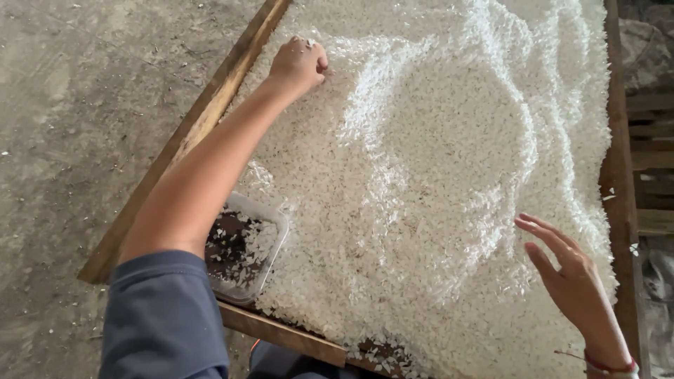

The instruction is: The person sorts white rice on a wooden tray by hand, picking out dark impurities and placing them into a clear plastic container. The person repeatedly sifts through the rice to separate the unwanted pieces.

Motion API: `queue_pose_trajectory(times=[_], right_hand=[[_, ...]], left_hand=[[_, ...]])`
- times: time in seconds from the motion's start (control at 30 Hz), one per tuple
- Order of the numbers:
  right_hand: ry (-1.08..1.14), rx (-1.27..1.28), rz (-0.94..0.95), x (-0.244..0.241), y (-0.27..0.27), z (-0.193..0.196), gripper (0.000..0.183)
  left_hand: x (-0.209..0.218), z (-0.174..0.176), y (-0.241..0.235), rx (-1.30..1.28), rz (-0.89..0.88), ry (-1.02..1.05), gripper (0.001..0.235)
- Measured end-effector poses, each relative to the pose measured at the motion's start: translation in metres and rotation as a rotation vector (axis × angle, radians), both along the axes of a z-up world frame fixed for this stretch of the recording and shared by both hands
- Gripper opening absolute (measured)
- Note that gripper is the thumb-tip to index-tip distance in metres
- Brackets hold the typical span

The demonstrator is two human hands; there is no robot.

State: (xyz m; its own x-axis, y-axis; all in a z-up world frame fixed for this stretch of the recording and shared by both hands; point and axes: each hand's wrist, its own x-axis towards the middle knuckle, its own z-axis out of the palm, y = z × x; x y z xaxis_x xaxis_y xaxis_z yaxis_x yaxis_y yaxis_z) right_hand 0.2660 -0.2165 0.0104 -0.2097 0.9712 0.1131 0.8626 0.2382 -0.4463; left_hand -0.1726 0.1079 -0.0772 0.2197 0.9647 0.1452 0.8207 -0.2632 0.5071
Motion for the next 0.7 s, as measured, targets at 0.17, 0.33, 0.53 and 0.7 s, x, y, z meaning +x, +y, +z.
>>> queue_pose_trajectory(times=[0.17, 0.33, 0.53, 0.7], right_hand=[[0.042, -0.051, -0.119, 0.011, -0.005, 0.000, 0.037], [0.149, -0.100, -0.119, 0.023, -0.005, -0.013, 0.039], [0.230, -0.161, -0.082, 0.020, -0.010, -0.025, 0.040], [0.549, -0.176, 0.005, -0.007, -0.026, -0.032, 0.035]], left_hand=[[0.002, -0.019, 0.010, 0.059, 0.012, 0.118, 0.009], [0.000, -0.022, 0.003, 0.257, -0.014, 0.042, 0.005], [-0.007, 0.049, -0.056, -0.076, 0.071, -0.082, 0.020], [0.020, 0.110, -0.148, -0.404, -0.048, -0.061, 0.030]])
